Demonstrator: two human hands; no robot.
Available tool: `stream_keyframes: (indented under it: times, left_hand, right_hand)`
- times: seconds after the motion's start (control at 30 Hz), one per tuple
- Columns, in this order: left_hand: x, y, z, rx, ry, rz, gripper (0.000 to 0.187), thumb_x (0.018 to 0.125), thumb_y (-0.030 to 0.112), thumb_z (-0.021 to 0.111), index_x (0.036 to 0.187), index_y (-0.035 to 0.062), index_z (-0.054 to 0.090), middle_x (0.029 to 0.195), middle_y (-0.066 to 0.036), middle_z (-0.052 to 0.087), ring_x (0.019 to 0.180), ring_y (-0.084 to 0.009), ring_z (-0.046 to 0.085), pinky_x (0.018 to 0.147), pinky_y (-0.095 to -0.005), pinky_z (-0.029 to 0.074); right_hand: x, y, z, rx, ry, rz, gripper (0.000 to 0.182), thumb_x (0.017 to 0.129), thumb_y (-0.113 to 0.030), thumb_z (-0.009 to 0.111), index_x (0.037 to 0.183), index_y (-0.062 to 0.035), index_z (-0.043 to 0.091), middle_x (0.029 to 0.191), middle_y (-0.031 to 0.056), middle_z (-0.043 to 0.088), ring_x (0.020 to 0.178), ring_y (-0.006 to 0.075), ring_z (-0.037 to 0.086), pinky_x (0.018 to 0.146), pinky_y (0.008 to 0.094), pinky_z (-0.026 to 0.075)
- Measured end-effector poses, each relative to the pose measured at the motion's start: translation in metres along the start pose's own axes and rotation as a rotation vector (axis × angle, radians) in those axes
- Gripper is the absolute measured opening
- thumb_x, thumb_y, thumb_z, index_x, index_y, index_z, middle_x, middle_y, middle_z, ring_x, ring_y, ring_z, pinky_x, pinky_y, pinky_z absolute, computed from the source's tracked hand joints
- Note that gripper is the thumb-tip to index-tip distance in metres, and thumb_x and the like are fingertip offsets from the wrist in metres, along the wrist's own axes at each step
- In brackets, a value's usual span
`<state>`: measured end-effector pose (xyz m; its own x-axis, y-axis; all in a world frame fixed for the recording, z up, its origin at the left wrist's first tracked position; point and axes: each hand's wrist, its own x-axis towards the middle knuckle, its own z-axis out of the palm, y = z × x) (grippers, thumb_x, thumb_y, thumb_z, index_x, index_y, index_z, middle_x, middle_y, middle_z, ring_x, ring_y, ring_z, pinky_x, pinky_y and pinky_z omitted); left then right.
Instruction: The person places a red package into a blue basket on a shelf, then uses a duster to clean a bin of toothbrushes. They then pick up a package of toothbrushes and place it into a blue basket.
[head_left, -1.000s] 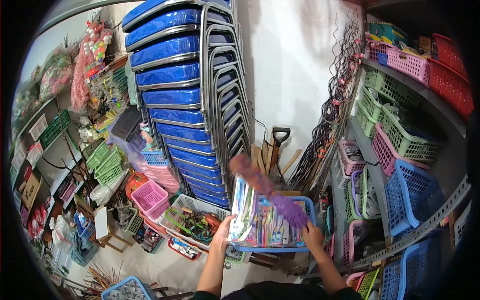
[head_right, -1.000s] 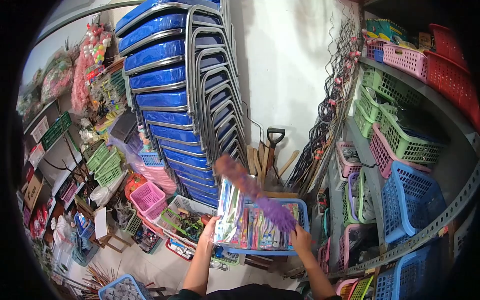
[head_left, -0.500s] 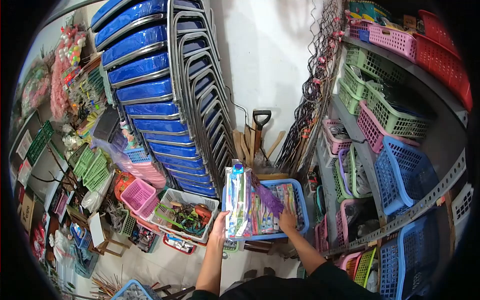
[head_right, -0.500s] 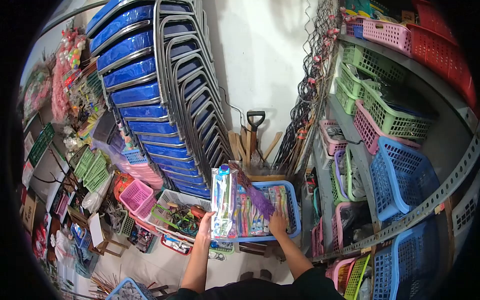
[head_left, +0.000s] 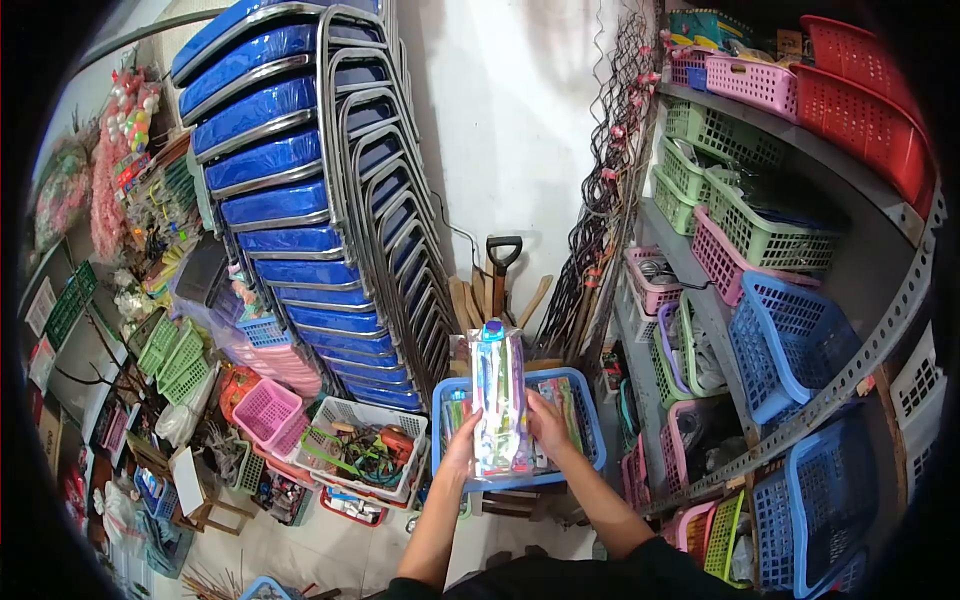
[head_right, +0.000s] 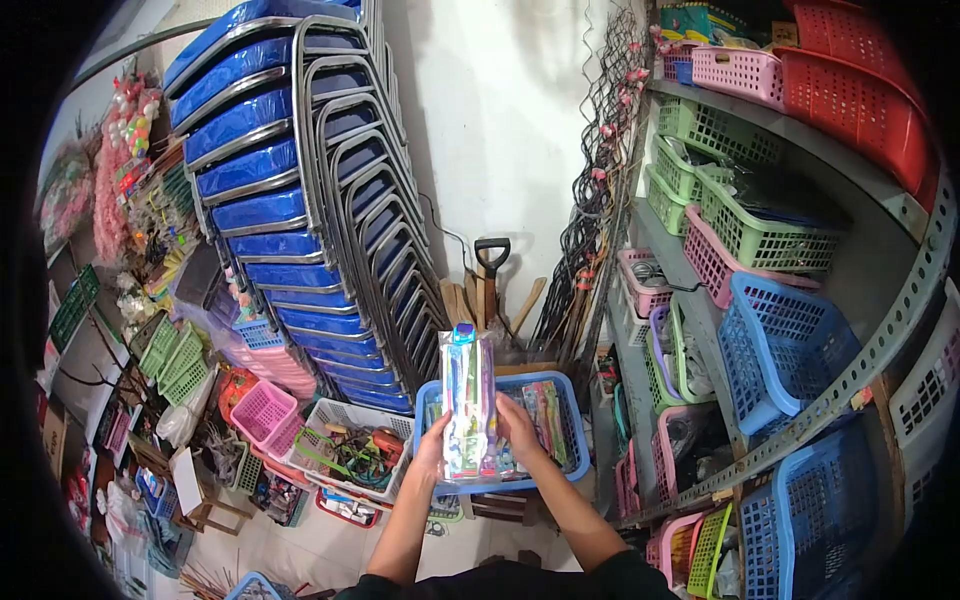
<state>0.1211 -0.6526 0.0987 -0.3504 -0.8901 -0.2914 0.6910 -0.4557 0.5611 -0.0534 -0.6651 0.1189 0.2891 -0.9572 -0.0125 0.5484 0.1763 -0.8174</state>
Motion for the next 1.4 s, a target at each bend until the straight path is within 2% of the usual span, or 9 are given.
stream_keyframes:
  times: [0.23,0.43,0.73,0.8,0.87,0.93,0.97,1.13,1.4]
  left_hand:
    - [0.005,-0.007,0.026,0.307,-0.027,0.26,0.05,0.093,0.029,0.051,0.134,0.0032,0.039,0.122,-0.01,0.055,0.109,-0.018,0.055,0.092,-0.0322,0.045]
    - [-0.006,-0.017,0.043,0.298,-0.183,0.273,0.067,0.093,0.049,0.044,0.144,0.0118,0.024,0.136,-0.011,0.041,0.124,-0.023,0.041,0.102,-0.0415,0.033]
    - [0.008,-0.031,-0.012,-0.083,-0.032,0.231,0.076,0.084,0.068,0.032,0.129,0.0086,0.046,0.12,-0.017,0.055,0.111,-0.0281,0.053,0.096,-0.0437,0.04]
    - [0.012,-0.027,-0.045,-0.618,-0.663,0.014,0.07,0.087,0.061,0.035,0.131,0.0085,0.044,0.122,-0.013,0.054,0.112,-0.0289,0.053,0.097,-0.0431,0.04]
    - [-0.017,-0.011,-0.005,-0.126,0.033,0.27,0.07,0.087,0.056,0.036,0.137,0.0068,0.037,0.131,-0.014,0.049,0.116,-0.0305,0.051,0.097,-0.0431,0.039]
    - [-0.002,-0.012,-0.053,-0.697,-0.734,0.013,0.071,0.087,0.055,0.038,0.137,0.0053,0.036,0.133,-0.016,0.047,0.116,-0.0324,0.05,0.097,-0.0435,0.039]
    - [-0.021,-0.004,-0.027,-0.084,-0.042,0.273,0.073,0.086,0.055,0.04,0.136,0.0021,0.035,0.131,-0.019,0.048,0.115,-0.0355,0.051,0.097,-0.0437,0.04]
    - [-0.022,-0.002,-0.026,-0.097,-0.063,0.312,0.073,0.085,0.057,0.043,0.132,0.001,0.042,0.121,-0.017,0.056,0.103,-0.0289,0.058,0.087,-0.0379,0.047]
    - [0.001,-0.009,-0.075,-0.107,-0.052,0.202,0.065,0.085,0.058,0.043,0.124,0.0059,0.05,0.105,-0.009,0.063,0.084,-0.0186,0.061,0.069,-0.0293,0.05]
  right_hand:
    - [-0.009,-0.011,0.009,0.064,0.115,-0.18,0.036,0.09,-0.012,0.055,0.122,0.0041,0.052,0.11,0.0083,0.062,0.098,0.0138,0.059,0.085,0.0269,0.045]
    - [-0.012,-0.022,0.026,-0.652,0.138,-0.365,0.035,0.083,-0.005,0.064,0.117,0.0015,0.057,0.072,-0.0038,0.059,0.057,0.0021,0.048,0.049,0.0212,0.039]
    - [-0.025,0.003,0.06,-1.055,-0.089,-0.372,0.031,0.085,-0.01,0.057,0.115,-0.0021,0.058,0.098,0.0167,0.06,0.075,0.0277,0.06,0.069,0.0369,0.047]
    - [-0.014,0.009,0.035,-1.027,-0.011,-0.539,0.028,0.085,-0.008,0.055,0.113,-0.0024,0.058,0.093,0.0168,0.06,0.077,0.0314,0.059,0.071,0.0381,0.047]
    - [-0.012,0.0,0.006,-1.105,0.23,-0.415,0.028,0.086,-0.009,0.056,0.113,-0.0035,0.059,0.102,0.0158,0.059,0.078,0.0243,0.062,0.067,0.0334,0.048]
    - [0.004,0.026,-0.06,-1.316,0.333,-0.423,0.035,0.083,-0.005,0.055,0.118,-0.0066,0.056,0.106,0.0199,0.057,0.086,0.031,0.06,0.073,0.0375,0.048]
    - [-0.002,0.03,-0.074,-1.316,0.331,-0.422,0.035,0.083,-0.005,0.055,0.118,-0.0066,0.056,0.106,0.0199,0.057,0.086,0.031,0.06,0.073,0.0375,0.048]
    - [-0.02,0.063,-0.121,-1.7,0.26,0.068,0.057,0.077,-0.005,0.057,0.132,-0.0105,0.044,0.115,0.026,0.051,0.106,0.0386,0.052,0.089,0.0445,0.044]
    - [-0.023,0.075,-0.134,-1.447,0.472,-0.02,0.048,0.076,-0.007,0.06,0.124,-0.0079,0.053,0.108,0.0236,0.059,0.096,0.0394,0.058,0.081,0.0448,0.047]
